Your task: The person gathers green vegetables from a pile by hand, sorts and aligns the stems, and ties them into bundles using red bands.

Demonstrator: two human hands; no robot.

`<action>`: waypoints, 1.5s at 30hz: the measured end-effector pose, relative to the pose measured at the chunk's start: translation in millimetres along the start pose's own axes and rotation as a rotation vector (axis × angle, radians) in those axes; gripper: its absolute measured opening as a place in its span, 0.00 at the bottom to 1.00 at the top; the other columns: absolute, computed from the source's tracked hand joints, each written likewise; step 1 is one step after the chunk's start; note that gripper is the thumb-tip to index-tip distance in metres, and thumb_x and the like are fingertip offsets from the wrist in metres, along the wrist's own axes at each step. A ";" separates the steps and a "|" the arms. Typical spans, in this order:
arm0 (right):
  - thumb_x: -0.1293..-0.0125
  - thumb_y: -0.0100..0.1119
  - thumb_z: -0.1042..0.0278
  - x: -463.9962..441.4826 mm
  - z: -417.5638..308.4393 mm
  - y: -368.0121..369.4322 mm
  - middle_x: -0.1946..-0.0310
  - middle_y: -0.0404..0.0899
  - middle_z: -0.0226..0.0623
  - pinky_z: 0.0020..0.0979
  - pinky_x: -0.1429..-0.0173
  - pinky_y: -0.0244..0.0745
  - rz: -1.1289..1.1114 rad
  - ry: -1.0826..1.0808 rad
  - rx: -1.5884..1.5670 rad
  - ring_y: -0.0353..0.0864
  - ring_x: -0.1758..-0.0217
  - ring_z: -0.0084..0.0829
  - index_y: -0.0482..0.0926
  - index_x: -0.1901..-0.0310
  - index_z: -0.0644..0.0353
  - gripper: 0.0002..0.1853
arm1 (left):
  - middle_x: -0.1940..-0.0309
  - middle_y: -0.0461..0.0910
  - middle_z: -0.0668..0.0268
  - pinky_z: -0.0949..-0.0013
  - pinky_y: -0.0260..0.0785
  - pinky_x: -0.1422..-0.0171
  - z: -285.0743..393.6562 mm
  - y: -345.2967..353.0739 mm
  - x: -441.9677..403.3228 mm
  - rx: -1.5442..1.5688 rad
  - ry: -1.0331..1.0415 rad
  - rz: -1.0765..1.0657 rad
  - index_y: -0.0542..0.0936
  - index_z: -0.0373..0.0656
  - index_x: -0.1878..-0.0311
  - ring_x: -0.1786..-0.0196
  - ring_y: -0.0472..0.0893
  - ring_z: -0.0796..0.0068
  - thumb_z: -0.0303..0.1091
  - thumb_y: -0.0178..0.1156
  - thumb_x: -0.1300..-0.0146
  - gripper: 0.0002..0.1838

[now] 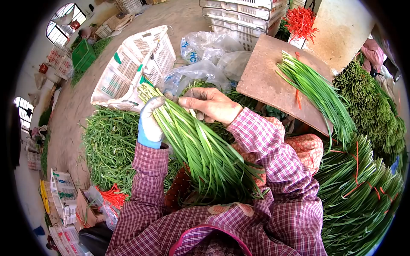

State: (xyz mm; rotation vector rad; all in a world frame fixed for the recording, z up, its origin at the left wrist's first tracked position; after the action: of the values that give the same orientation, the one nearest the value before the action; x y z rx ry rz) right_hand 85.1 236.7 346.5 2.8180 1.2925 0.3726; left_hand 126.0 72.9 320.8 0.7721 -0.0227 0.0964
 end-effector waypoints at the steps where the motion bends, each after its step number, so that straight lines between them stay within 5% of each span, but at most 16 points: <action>1: 0.34 0.61 0.56 1.8 -4.2 0.6 0.75 0.76 0.22 0.18 0.77 0.64 -0.014 -0.089 -0.025 0.70 0.77 0.12 0.81 0.62 0.58 0.13 | 0.62 0.78 0.58 0.64 0.77 0.55 0.3 0.7 0.0 0.039 0.042 -0.014 0.69 0.40 0.48 0.61 0.81 0.65 0.28 0.57 0.42 0.18; 5: 0.34 0.61 0.59 3.9 -34.9 -6.2 0.81 0.76 0.24 0.18 0.78 0.64 0.211 -0.267 0.208 0.69 0.82 0.13 0.82 0.67 0.58 0.12 | 0.62 0.78 0.57 0.63 0.78 0.57 -3.8 2.1 -3.1 0.042 0.041 -0.005 0.70 0.39 0.49 0.62 0.82 0.63 0.28 0.57 0.43 0.17; 10: 0.40 0.66 0.64 -15.6 -66.0 9.3 0.78 0.81 0.38 0.26 0.72 0.75 0.343 -0.403 0.414 0.77 0.78 0.19 0.81 0.58 0.67 0.14 | 0.57 0.80 0.54 0.63 0.79 0.52 -3.0 29.0 -2.1 0.006 -0.007 -0.107 0.71 0.33 0.45 0.57 0.83 0.62 0.27 0.55 0.38 0.18; 15: 0.45 0.67 0.61 -19.3 -79.0 10.1 0.68 0.83 0.48 0.38 0.57 0.78 0.433 -0.595 0.766 0.83 0.64 0.47 0.82 0.57 0.63 0.17 | 0.62 0.79 0.63 0.69 0.77 0.57 0.5 32.1 -0.7 -0.113 0.092 -0.075 0.75 0.36 0.51 0.62 0.81 0.72 0.27 0.60 0.41 0.14; 18: 0.42 0.65 0.55 -11.3 -86.7 12.2 0.67 0.82 0.47 0.38 0.55 0.77 0.513 -0.722 0.915 0.82 0.64 0.46 0.82 0.57 0.61 0.18 | 0.61 0.79 0.64 0.69 0.77 0.57 -3.8 32.5 -3.1 -0.038 0.038 -0.038 0.75 0.37 0.52 0.61 0.81 0.73 0.28 0.60 0.41 0.14; 19: 0.43 0.63 0.43 -9.6 -84.5 10.3 0.59 0.79 0.52 0.41 0.51 0.76 0.498 -0.653 0.833 0.81 0.57 0.47 0.76 0.46 0.64 0.33 | 0.61 0.80 0.65 0.70 0.76 0.55 -0.7 34.3 -2.2 -0.004 0.045 -0.002 0.76 0.37 0.51 0.60 0.81 0.74 0.27 0.59 0.41 0.14; 20: 0.43 0.63 0.43 -6.6 -78.6 13.4 0.59 0.79 0.52 0.41 0.51 0.76 0.495 -0.655 0.836 0.81 0.57 0.47 0.76 0.46 0.64 0.33 | 0.59 0.80 0.64 0.70 0.75 0.50 -3.4 17.3 -12.0 0.011 0.083 0.043 0.76 0.35 0.50 0.57 0.80 0.73 0.28 0.56 0.38 0.13; 22: 0.50 0.62 0.30 4.4 -58.2 28.8 0.50 0.74 0.60 0.45 0.48 0.74 0.520 -0.761 0.931 0.78 0.49 0.49 0.61 0.34 0.69 0.53 | 0.55 0.78 0.60 0.66 0.75 0.45 23.3 24.1 -3.8 -0.662 0.475 -0.139 0.74 0.37 0.49 0.53 0.80 0.68 0.33 0.48 0.30 0.13; 23: 0.59 0.60 0.20 4.0 -41.6 36.8 0.46 0.68 0.65 0.52 0.43 0.71 0.407 -0.587 1.000 0.72 0.42 0.53 0.48 0.30 0.71 0.67 | 0.56 0.79 0.59 0.65 0.75 0.46 29.9 22.8 -7.6 -0.592 0.490 -0.064 0.74 0.36 0.49 0.54 0.80 0.67 0.35 0.49 0.31 0.14; 24: 0.62 0.65 0.24 6.9 -26.1 46.9 0.43 0.67 0.61 0.55 0.40 0.68 0.424 -0.518 1.058 0.71 0.42 0.55 0.46 0.28 0.65 0.68 | 0.57 0.79 0.58 0.65 0.75 0.47 37.5 23.9 -10.3 -0.521 0.508 0.009 0.74 0.36 0.50 0.55 0.80 0.66 0.37 0.49 0.31 0.15; 27: 0.66 0.79 0.43 4.8 -15.0 50.1 0.38 0.62 0.57 0.56 0.39 0.66 0.526 -0.494 0.996 0.70 0.41 0.57 0.41 0.26 0.50 0.69 | 0.61 0.79 0.58 0.65 0.76 0.49 56.8 35.8 -16.1 -0.210 0.338 0.068 0.75 0.36 0.52 0.57 0.80 0.67 0.35 0.53 0.34 0.13; 33: 0.53 0.72 0.68 -16.5 -33.6 36.0 0.44 0.73 0.51 0.39 0.35 0.68 0.178 -0.325 0.560 0.73 0.39 0.41 0.53 0.29 0.59 0.50 | 0.64 0.79 0.60 0.66 0.75 0.52 81.0 45.4 -22.0 -0.037 0.381 0.159 0.76 0.38 0.55 0.60 0.80 0.68 0.37 0.54 0.34 0.12; 36: 0.49 0.69 0.70 -22.4 -32.1 32.1 0.44 0.75 0.47 0.36 0.36 0.69 -0.106 -0.430 0.316 0.77 0.44 0.38 0.56 0.31 0.63 0.44 | 0.61 0.78 0.60 0.59 0.74 0.49 104.8 25.4 -34.1 -0.093 0.429 0.150 0.74 0.42 0.52 0.55 0.79 0.64 0.48 0.51 0.31 0.18; 38: 0.45 0.67 0.70 -3.3 -28.8 29.6 0.46 0.76 0.42 0.32 0.36 0.69 -0.276 -0.116 0.136 0.75 0.43 0.30 0.57 0.32 0.64 0.40 | 0.62 0.79 0.63 0.56 0.72 0.45 115.5 4.0 -45.1 0.127 0.333 -0.064 0.76 0.41 0.53 0.52 0.78 0.61 0.43 0.51 0.30 0.15; 42: 0.44 0.68 0.68 27.1 -5.7 7.9 0.49 0.77 0.36 0.28 0.41 0.71 -0.277 -0.019 0.043 0.76 0.47 0.26 0.63 0.34 0.64 0.37 | 0.35 0.62 0.52 0.50 0.62 0.31 127.6 -73.7 -54.4 -0.109 0.302 0.063 0.60 0.36 0.33 0.36 0.68 0.56 0.51 0.48 0.30 0.32; 45: 0.44 0.68 0.65 37.8 18.1 -9.6 0.56 0.77 0.27 0.22 0.48 0.69 -0.211 -0.041 -0.109 0.73 0.56 0.18 0.67 0.36 0.63 0.34 | 0.48 0.73 0.52 0.54 0.64 0.34 126.2 -109.9 -33.1 -0.387 0.302 0.226 0.71 0.33 0.43 0.48 0.75 0.59 0.54 0.51 0.33 0.31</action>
State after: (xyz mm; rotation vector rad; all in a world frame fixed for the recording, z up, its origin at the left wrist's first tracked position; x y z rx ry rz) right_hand 105.8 272.8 335.7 2.5559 1.4935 0.3637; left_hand 105.4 -96.0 332.9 0.3605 0.1545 0.4109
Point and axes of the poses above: each hand's wrist, its own x-axis away from the middle knuckle, its own y-axis out of the palm, z = x × y, the point moved 5 cm from there along -x, towards the middle knuckle
